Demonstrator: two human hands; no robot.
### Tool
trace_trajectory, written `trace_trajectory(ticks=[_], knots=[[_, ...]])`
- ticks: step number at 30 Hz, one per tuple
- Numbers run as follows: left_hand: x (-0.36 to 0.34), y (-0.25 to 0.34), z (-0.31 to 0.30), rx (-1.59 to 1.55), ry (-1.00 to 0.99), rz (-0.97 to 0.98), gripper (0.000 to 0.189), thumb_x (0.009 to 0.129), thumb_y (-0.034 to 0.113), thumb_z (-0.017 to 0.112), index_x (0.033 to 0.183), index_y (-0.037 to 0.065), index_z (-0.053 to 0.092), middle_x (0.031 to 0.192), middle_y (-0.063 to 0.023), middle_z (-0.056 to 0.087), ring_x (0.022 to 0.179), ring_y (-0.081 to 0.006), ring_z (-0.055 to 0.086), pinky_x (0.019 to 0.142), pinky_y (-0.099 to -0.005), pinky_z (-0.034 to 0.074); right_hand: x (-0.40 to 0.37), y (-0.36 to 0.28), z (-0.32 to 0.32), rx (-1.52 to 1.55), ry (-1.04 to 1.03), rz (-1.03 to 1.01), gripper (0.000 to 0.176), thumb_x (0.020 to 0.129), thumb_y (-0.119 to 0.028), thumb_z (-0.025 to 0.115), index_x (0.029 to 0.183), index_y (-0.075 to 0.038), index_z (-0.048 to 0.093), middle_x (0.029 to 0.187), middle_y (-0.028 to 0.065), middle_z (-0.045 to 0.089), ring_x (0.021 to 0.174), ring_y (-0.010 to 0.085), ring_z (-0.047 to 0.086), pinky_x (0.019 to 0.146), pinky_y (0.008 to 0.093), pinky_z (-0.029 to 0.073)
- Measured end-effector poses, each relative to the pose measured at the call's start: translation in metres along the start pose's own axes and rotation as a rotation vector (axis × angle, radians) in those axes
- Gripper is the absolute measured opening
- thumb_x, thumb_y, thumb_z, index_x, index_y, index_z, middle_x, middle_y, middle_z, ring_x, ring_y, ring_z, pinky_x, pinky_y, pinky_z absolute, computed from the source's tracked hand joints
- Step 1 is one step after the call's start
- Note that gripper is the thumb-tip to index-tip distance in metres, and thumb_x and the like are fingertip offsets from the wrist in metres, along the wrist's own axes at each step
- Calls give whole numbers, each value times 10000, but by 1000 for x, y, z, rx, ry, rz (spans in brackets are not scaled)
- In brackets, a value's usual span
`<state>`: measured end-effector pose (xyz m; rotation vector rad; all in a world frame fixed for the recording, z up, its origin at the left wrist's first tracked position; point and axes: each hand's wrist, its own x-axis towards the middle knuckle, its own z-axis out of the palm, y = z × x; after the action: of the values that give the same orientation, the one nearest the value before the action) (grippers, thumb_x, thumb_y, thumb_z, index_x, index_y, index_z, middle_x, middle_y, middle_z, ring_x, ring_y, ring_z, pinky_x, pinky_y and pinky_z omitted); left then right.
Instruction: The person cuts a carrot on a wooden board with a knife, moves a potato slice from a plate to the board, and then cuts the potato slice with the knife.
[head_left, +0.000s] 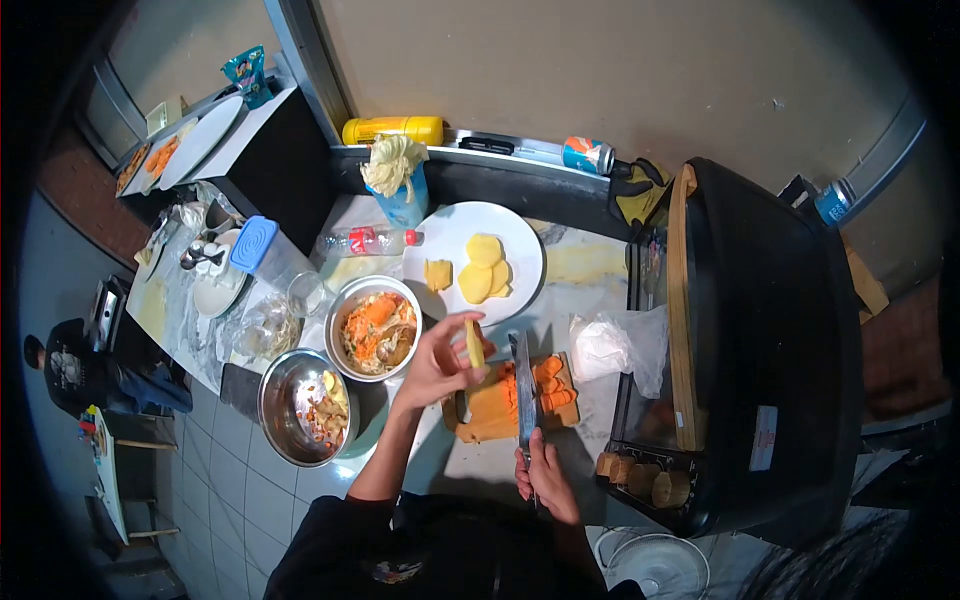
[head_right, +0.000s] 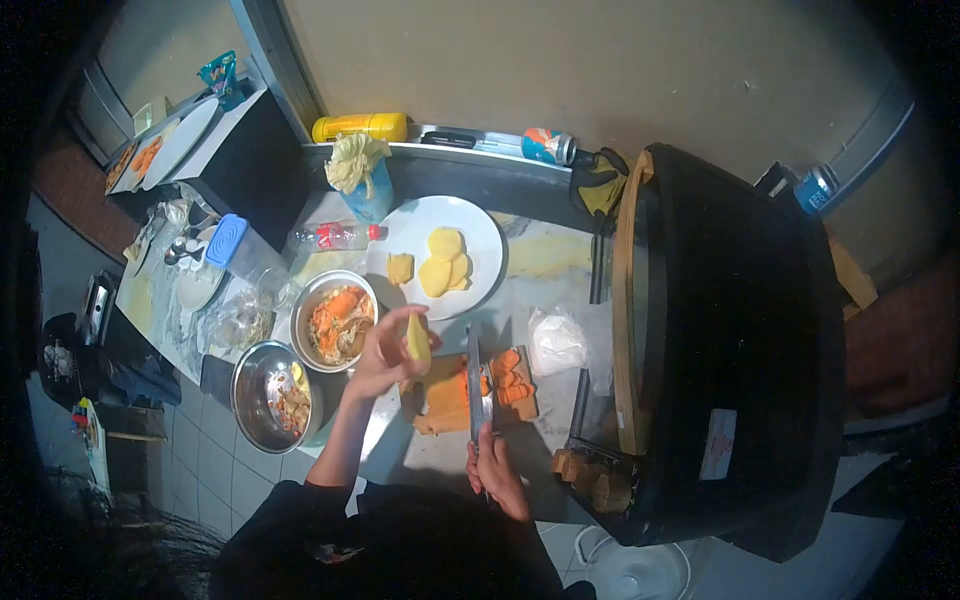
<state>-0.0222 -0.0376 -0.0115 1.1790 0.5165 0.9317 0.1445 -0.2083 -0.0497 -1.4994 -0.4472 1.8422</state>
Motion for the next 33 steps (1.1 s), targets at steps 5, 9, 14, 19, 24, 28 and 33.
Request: trace_trajectory(ticks=[5,9,14,19,24,28,33], knots=[[-35,-9,17,-699,19,-207,866,700,171,727,1383,-29,234,1154,-161,498,1017,-242,562,877,-322,471,0,1,2,-2,4,-23,592,938,-576,268,700,-58,429,484,-4,351,349,96,347,341,246,310],[-44,-6,16,-607,1,-214,820,704,137,720,1378,-5,276,1196,-160,488,1041,-236,554,903,-313,456,-5,3,1,-36,9,-30,593,939,-573,265,699,-57,430,485,-4,354,344,95,348,338,247,318],[-47,-3,23,458,102,-184,718,648,72,760,1283,19,431,1169,-134,554,1038,-225,576,905,-330,463,-6,10,1,-99,49,-39,591,946,-556,254,683,-56,426,474,-5,353,335,99,361,326,258,340],[-56,-23,22,827,66,-60,664,605,83,760,1203,-16,486,1145,-179,577,1021,-294,593,869,-369,486,2,26,-2,-465,159,-300,583,982,-418,265,659,16,483,474,112,440,363,234,485,357,330,405],[-60,-34,20,975,35,-57,670,575,105,761,1174,-29,491,1080,-228,575,1014,-378,563,878,-394,457,13,38,-4,-479,186,-353,574,972,-466,279,649,-17,434,420,33,387,308,145,436,301,295,375],[-59,-40,21,813,73,-87,690,555,103,767,1174,-28,489,1070,-240,571,1009,-392,555,873,-411,454,16,37,-3,-492,202,-302,572,974,-453,284,658,-6,450,418,45,399,310,163,458,304,306,397],[-61,-45,15,1075,52,-30,663,580,134,764,1167,-24,499,1061,-224,561,992,-383,529,881,-405,441,24,33,3,-503,190,-243,572,974,-447,284,662,2,456,416,55,405,310,177,469,318,316,426]])
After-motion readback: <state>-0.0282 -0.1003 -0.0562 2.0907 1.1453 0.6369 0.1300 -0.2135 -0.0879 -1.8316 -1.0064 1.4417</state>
